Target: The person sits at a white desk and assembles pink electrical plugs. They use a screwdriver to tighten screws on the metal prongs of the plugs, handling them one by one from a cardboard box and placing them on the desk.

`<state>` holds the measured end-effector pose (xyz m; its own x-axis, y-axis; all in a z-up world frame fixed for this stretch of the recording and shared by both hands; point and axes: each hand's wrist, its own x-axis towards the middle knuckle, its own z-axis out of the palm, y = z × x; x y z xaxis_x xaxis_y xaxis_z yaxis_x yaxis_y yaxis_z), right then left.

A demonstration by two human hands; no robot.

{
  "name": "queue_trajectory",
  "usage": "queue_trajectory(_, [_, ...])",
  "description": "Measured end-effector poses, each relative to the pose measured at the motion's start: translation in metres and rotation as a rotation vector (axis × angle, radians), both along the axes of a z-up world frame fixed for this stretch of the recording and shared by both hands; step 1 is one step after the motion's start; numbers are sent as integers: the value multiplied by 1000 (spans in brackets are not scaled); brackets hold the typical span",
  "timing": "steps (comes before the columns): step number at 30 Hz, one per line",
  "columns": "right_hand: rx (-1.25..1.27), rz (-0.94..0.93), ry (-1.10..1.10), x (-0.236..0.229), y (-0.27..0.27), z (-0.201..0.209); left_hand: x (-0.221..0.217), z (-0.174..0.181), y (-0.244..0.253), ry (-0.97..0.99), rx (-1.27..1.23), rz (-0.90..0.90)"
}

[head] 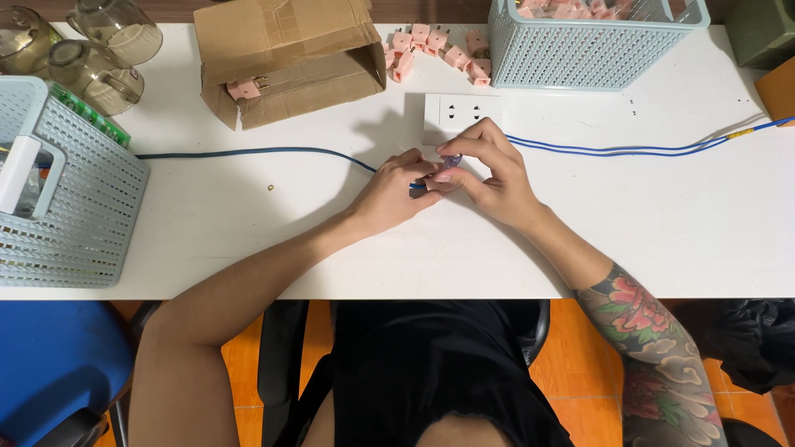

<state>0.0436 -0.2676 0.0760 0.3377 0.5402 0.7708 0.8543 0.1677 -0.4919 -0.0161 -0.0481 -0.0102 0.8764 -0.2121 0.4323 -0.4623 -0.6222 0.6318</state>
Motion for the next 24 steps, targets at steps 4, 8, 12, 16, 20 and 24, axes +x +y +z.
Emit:
queue_trajectory(4, [3, -10, 64, -6, 1, 5, -4, 10, -2, 23, -1, -11])
queue_trajectory(8, [-8, 28, 81, -10, 3, 10, 0, 6, -2, 19, 12, -25])
queue_trajectory(12, [-16, 54, 119, -15, 4, 17, -4, 15, -3, 11, 23, -15])
queue_trajectory(16, [-12, 19, 10, 2, -4, 10, -8, 22, -5, -33, -17, -20])
queue_trajectory(20, [6, 8, 33, 2, -7, 8, -11, 23, -1, -12, -17, -23])
queue_trajectory(24, [3, -8, -9, -2, -6, 10, -7, 15, 1, 7, -23, -35])
